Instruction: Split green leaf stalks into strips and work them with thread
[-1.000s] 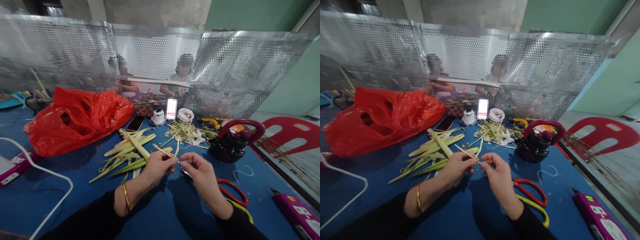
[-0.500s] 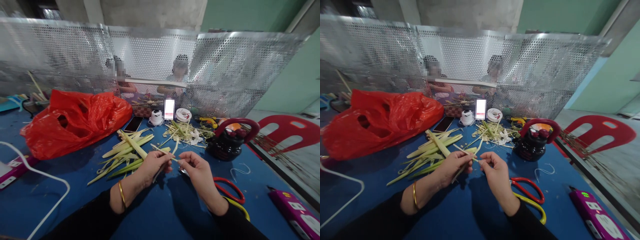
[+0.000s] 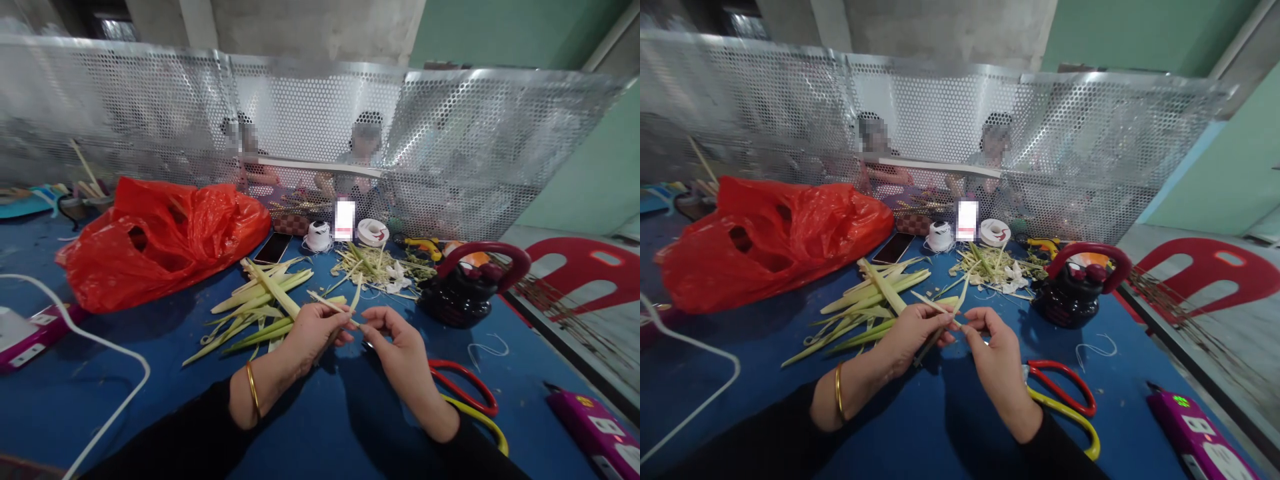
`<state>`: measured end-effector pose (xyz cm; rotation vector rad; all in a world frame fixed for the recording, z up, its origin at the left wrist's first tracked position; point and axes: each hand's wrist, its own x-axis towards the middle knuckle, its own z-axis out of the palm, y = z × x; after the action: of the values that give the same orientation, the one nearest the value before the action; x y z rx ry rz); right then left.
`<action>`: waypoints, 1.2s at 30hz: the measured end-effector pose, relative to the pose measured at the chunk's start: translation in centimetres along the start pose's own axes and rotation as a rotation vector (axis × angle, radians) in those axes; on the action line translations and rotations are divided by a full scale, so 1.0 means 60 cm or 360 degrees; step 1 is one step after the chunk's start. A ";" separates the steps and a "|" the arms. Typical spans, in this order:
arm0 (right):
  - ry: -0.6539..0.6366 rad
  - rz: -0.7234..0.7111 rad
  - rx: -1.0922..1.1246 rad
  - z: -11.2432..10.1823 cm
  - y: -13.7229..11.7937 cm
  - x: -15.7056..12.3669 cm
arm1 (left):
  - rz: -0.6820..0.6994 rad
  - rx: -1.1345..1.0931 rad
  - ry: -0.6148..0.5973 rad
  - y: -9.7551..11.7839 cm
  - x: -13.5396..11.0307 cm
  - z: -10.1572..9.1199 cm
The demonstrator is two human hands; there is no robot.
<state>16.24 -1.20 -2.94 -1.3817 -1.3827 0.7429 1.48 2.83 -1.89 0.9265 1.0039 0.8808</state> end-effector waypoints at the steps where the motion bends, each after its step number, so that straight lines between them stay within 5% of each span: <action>1: -0.0009 -0.0024 -0.0028 0.001 0.000 -0.002 | 0.0024 0.0009 0.0028 -0.002 0.000 0.001; 8: -0.0015 -0.0185 -0.0165 0.003 -0.003 -0.009 | 0.0074 0.0076 0.0107 -0.008 0.001 0.005; 13: 0.0065 -0.0149 -0.0132 -0.001 -0.004 -0.003 | 0.0041 0.0069 -0.0031 0.000 -0.003 0.002; 23: -0.0024 -0.0142 -0.0170 0.000 0.000 -0.008 | 0.0334 0.0309 0.0013 -0.012 0.004 0.006; 28: -0.0052 -0.0108 -0.0078 0.002 -0.003 -0.009 | 0.0263 0.0248 0.0034 -0.014 0.002 0.004; 36: 0.0077 0.0435 0.0491 -0.003 0.005 0.016 | 0.0003 -0.0027 -0.0113 0.001 -0.002 0.003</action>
<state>16.66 -0.26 -2.94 -1.3434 -1.0012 1.0477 1.60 2.67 -1.77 0.9384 0.9331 0.8511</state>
